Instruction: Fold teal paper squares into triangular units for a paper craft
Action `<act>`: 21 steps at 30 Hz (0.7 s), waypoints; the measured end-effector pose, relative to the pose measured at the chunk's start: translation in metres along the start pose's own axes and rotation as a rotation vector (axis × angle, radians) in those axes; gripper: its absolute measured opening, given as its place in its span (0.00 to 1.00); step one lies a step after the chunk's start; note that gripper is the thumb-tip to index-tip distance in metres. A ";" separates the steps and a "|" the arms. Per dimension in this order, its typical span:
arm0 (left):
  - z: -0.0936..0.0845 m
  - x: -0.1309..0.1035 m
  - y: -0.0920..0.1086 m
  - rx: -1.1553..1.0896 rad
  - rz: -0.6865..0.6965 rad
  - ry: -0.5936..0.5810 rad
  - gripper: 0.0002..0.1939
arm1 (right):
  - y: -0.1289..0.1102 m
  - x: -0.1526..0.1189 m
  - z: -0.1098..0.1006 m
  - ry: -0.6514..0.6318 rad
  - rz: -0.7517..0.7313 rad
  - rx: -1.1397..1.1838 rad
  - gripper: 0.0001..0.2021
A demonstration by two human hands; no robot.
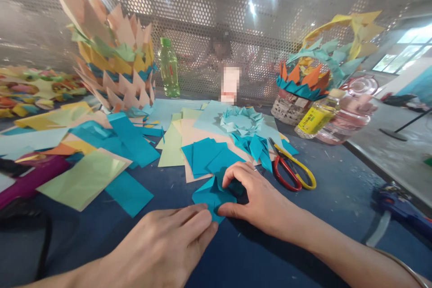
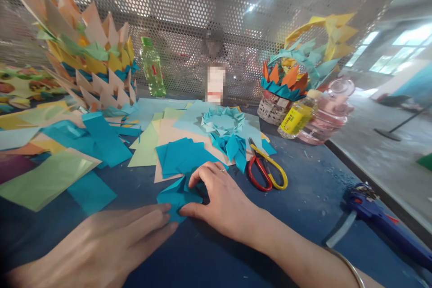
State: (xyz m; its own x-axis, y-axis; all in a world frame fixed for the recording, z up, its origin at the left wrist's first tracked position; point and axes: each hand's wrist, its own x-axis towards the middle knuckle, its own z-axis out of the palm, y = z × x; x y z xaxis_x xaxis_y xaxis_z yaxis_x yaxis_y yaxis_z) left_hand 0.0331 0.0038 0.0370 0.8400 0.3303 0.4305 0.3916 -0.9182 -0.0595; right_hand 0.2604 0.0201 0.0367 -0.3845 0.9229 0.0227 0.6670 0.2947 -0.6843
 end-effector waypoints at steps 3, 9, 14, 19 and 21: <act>-0.001 -0.003 0.002 -0.026 0.013 -0.003 0.34 | -0.001 0.000 -0.006 -0.026 0.032 -0.011 0.18; -0.006 0.002 0.006 -0.020 -0.014 0.063 0.35 | -0.006 -0.004 -0.001 -0.029 0.043 0.000 0.16; -0.006 0.004 0.004 -0.007 0.005 0.048 0.36 | -0.010 -0.009 0.011 0.018 0.066 -0.022 0.20; -0.003 0.004 0.003 -0.009 0.000 0.047 0.37 | -0.007 -0.008 -0.002 -0.021 0.108 -0.003 0.21; -0.003 0.005 0.003 -0.018 -0.008 0.070 0.37 | -0.003 -0.007 -0.007 -0.040 0.114 -0.004 0.20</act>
State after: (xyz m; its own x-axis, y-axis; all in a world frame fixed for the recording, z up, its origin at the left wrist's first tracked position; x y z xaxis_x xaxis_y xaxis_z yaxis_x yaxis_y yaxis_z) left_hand 0.0375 0.0016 0.0420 0.8083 0.3217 0.4931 0.3904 -0.9198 -0.0399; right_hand 0.2655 0.0146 0.0439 -0.3310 0.9398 -0.0846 0.7107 0.1893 -0.6775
